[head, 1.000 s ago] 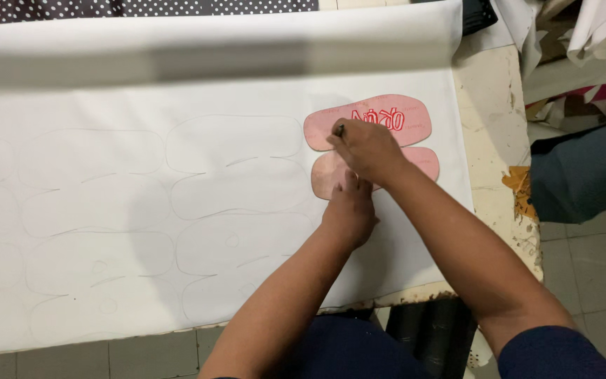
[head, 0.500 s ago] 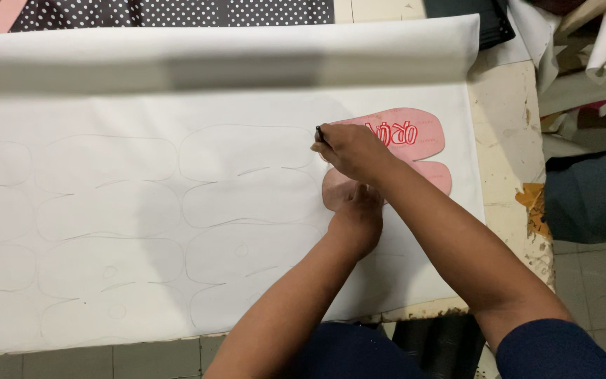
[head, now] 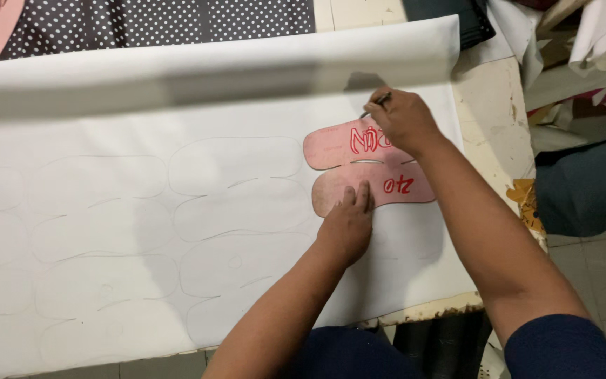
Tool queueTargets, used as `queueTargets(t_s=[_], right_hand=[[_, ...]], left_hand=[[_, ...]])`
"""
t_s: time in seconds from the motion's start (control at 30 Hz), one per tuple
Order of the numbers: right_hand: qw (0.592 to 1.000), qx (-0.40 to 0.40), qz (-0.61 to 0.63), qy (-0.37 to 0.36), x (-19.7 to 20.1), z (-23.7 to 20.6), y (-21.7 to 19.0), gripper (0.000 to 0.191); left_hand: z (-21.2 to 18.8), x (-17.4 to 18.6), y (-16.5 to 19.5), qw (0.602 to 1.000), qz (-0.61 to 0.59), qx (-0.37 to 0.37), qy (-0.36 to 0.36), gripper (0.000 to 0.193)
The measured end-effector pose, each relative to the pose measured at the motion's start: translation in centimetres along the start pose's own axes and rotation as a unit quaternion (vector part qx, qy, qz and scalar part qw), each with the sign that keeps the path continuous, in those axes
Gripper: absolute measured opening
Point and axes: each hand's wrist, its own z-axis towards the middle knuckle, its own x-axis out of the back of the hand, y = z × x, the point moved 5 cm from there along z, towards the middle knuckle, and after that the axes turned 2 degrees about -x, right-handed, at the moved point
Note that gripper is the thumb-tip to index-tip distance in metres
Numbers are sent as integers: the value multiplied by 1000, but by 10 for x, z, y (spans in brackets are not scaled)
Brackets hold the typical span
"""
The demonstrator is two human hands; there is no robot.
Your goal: The person places pink insole-shaped templates on a large white fabric and traces their outlines with a pencil. They repeat this process multiple times across the fabric, moving the templates to new positions and drawing additional outlines.
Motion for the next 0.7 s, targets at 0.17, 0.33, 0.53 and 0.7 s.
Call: queueTargets(t_s=[0.17,0.33,0.53,0.7], right_hand=[[985,-157,59,42,50,-39,63,20],[982,-173,35,65,68,-82,79,20],[987,-132,-10,93,51,-124,46,18],[977,-159,125,74,32,-127,25,18]], left_hand=[[0,4,0,1000,14,-11,1,59],[0,11,0,1000,10,-11,-5,58],[-1,13,2,999,33,-16,1,59],[1,12,0,1000,21,0,-15,59]])
